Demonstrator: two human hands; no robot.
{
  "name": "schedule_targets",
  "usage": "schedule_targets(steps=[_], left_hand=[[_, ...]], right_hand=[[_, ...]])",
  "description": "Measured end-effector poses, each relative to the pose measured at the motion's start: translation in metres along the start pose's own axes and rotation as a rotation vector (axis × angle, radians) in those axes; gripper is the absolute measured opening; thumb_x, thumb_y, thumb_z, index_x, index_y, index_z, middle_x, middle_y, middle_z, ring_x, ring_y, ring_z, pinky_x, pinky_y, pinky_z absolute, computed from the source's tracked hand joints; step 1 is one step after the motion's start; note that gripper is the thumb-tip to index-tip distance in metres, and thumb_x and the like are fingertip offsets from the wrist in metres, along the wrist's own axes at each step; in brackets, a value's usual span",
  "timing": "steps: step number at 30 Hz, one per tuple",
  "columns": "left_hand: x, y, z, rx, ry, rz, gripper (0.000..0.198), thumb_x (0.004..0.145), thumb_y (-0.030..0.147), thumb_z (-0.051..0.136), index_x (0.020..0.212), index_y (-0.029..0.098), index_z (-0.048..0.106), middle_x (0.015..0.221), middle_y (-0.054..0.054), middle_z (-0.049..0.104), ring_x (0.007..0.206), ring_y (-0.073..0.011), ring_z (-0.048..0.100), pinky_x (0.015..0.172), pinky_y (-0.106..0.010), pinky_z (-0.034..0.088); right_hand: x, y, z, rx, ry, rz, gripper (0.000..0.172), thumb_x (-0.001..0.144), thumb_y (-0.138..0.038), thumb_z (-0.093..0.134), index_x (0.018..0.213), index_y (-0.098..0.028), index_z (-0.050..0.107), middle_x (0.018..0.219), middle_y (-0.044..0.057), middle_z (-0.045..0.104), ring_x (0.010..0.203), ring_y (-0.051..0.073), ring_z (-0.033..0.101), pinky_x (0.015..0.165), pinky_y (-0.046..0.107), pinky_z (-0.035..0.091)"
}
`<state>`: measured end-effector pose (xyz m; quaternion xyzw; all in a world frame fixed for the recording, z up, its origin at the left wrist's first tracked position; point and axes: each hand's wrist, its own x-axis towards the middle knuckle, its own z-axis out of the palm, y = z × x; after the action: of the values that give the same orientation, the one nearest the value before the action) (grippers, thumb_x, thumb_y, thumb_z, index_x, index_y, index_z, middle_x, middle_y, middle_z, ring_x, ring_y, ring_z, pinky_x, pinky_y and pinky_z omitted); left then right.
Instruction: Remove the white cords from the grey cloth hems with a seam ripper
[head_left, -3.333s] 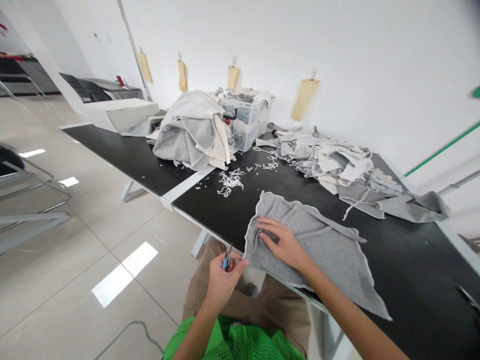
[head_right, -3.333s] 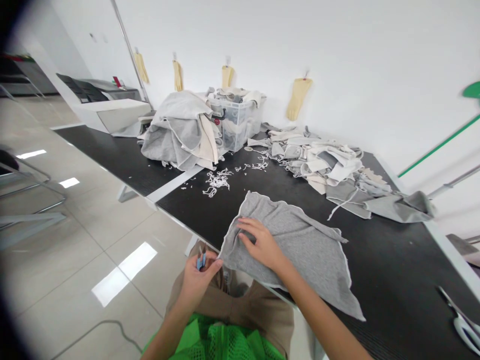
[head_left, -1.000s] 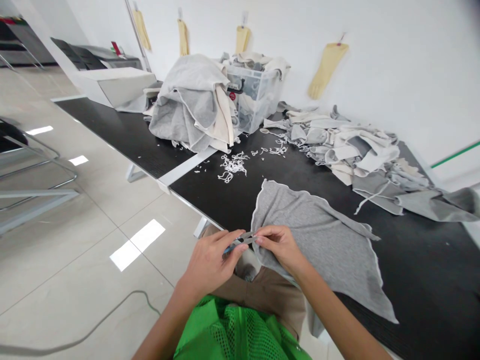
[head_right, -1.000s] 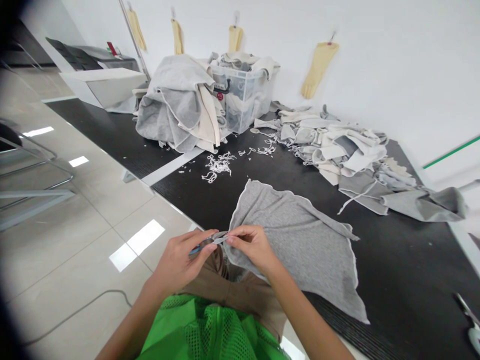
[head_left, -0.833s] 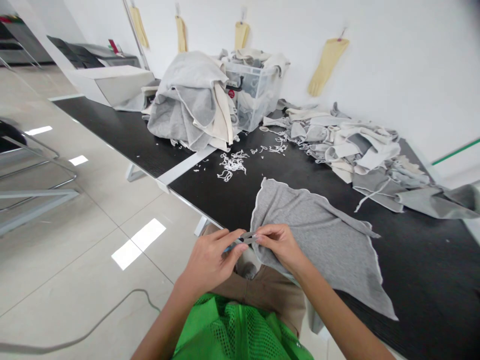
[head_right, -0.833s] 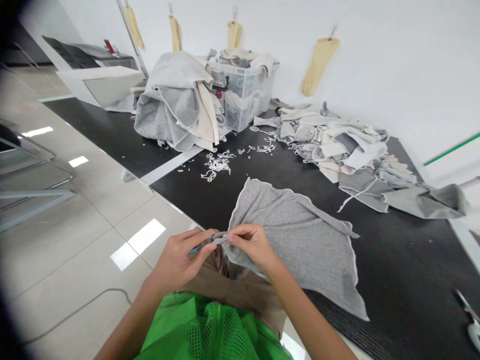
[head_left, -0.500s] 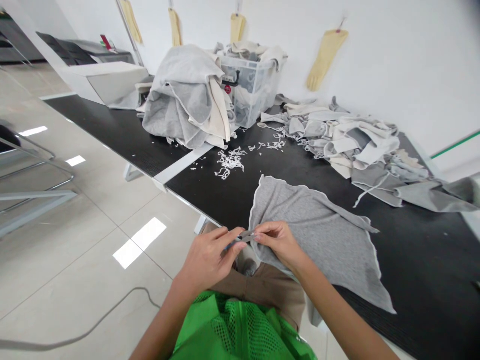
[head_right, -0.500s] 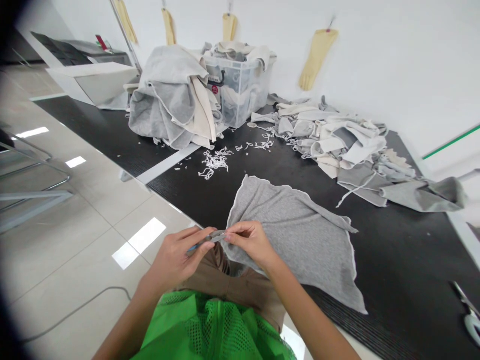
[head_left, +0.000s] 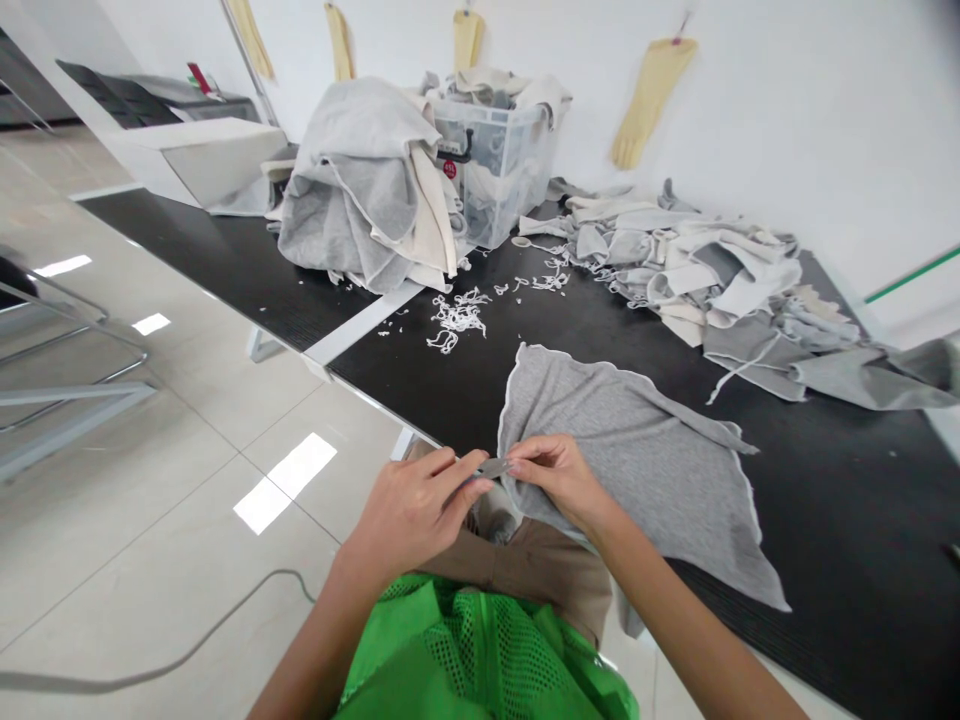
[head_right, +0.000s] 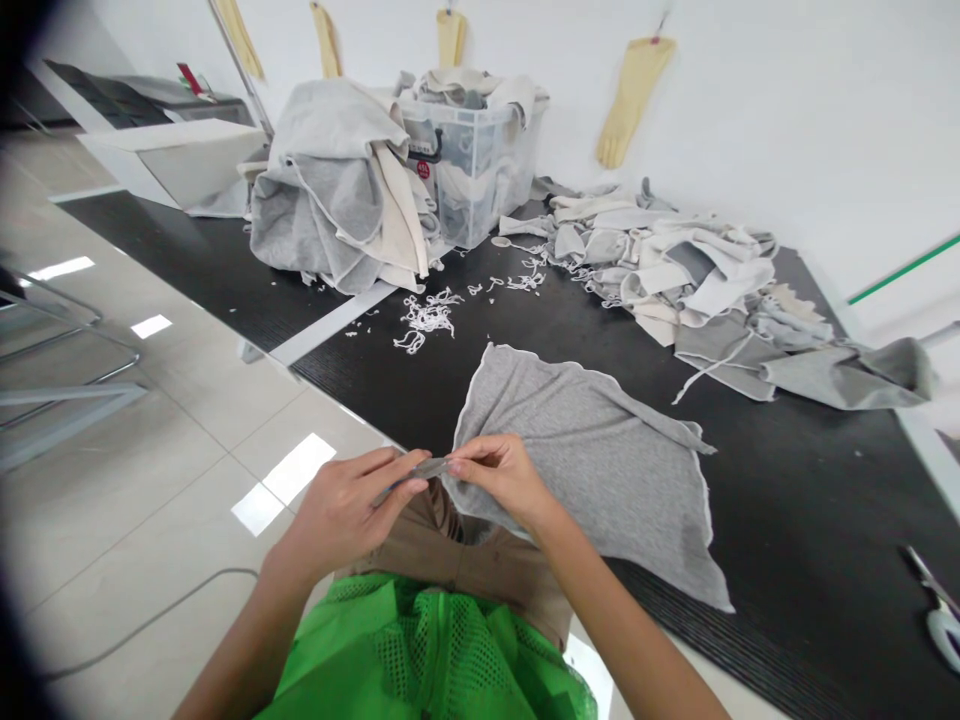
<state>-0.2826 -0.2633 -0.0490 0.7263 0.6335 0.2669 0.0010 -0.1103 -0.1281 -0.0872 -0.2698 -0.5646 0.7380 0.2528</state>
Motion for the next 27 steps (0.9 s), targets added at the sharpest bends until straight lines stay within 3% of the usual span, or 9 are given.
schedule_targets(steps=[13,27], left_hand=[[0.0048,0.0008,-0.0085,0.086,-0.032,0.047,0.028,0.099,0.033,0.048,0.120,0.021,0.062,0.082,-0.002,0.067,0.063,-0.0151,0.064,0.050,-0.025,0.044],[0.0029,-0.0019,-0.0078,0.031,-0.025,0.036,0.025,0.099,0.031,0.051,0.118,0.020,0.061,0.087,-0.003,0.070,0.066,-0.0153,0.064,0.055,-0.026,0.045]], right_hand=[[-0.0008,-0.0005,-0.0005,0.014,-0.027,0.021,0.021,0.063,-0.036,0.085,0.072,-0.018,0.078,0.068,0.004,0.072,0.057,0.011,0.059,0.055,0.022,0.045],[-0.0013,0.0005,-0.0016,0.037,-0.032,0.038,0.020,0.067,-0.035,0.084,0.073,-0.017,0.078,0.066,0.003,0.069,0.057,0.010,0.055,0.056,0.022,0.041]])
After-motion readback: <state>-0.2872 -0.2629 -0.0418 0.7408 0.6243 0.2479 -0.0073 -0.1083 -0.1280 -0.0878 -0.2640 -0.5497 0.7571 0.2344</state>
